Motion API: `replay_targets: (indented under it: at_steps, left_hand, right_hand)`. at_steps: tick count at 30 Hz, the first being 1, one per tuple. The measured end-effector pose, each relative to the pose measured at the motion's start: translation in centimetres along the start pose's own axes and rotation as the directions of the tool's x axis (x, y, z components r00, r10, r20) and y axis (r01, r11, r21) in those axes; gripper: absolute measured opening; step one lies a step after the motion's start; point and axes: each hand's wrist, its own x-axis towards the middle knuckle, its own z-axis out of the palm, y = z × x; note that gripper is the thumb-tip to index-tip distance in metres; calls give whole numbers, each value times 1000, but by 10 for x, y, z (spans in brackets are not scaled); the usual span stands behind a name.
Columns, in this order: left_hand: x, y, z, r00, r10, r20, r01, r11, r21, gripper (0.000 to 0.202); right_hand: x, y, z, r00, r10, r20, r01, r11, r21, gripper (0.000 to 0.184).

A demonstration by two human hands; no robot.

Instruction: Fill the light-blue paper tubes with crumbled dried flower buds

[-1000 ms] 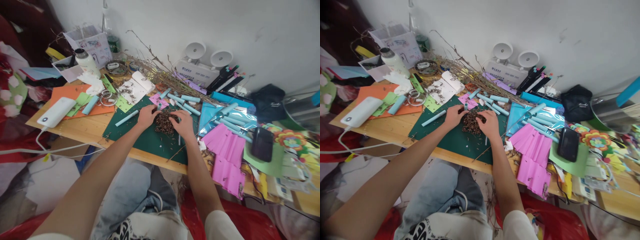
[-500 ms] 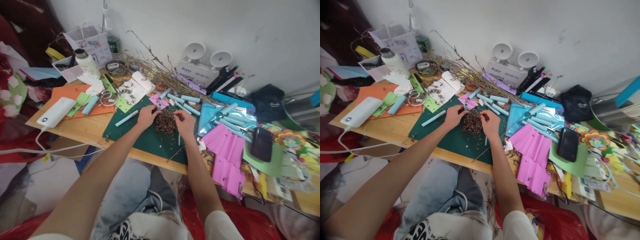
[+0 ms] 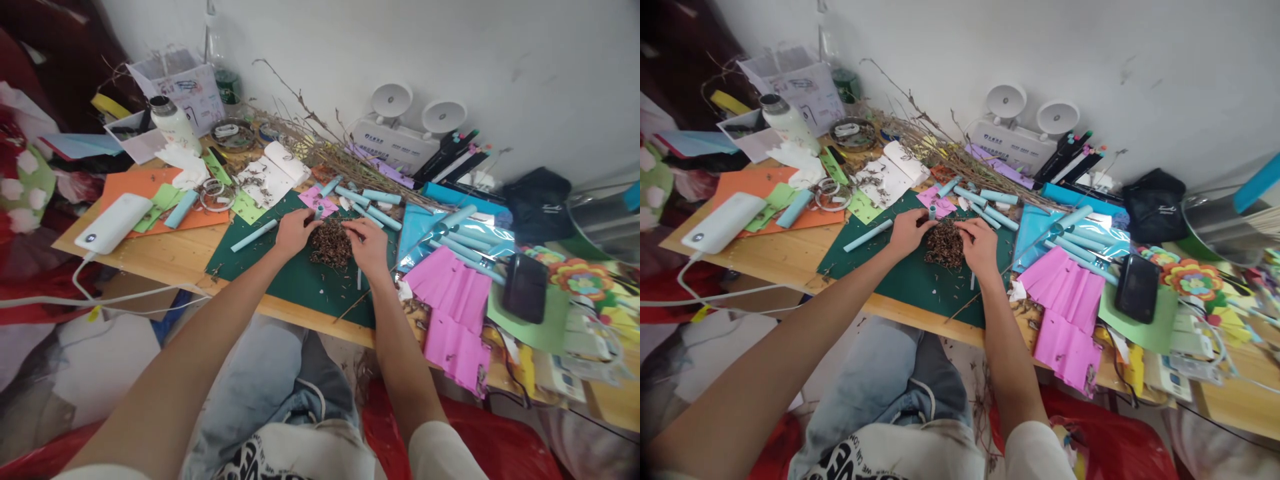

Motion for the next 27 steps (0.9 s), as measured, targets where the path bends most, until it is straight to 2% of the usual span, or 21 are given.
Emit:
replay_targets:
  at_steps: [9, 17, 23, 27]
  left_hand:
    - [0, 0, 0, 1000, 11, 4, -11, 1000, -9, 19]
    - [0, 0, 0, 1000, -10, 14, 10, 1000, -17, 17]
    - [0, 3, -2, 1000, -25, 16, 25, 999, -21, 17]
    - [0, 3, -2, 1000, -15, 10, 16, 1000, -21, 17]
  right_hand:
    - [0, -1, 1, 998, 42, -55, -41, 999, 16, 15]
    - [1, -4, -2, 980, 83, -181, -44, 977, 210, 13]
    - [2, 9, 5, 938, 278, -208, -153, 870, 469, 22]
    - [2, 9, 5, 927, 315, -206, -189, 863, 468, 22]
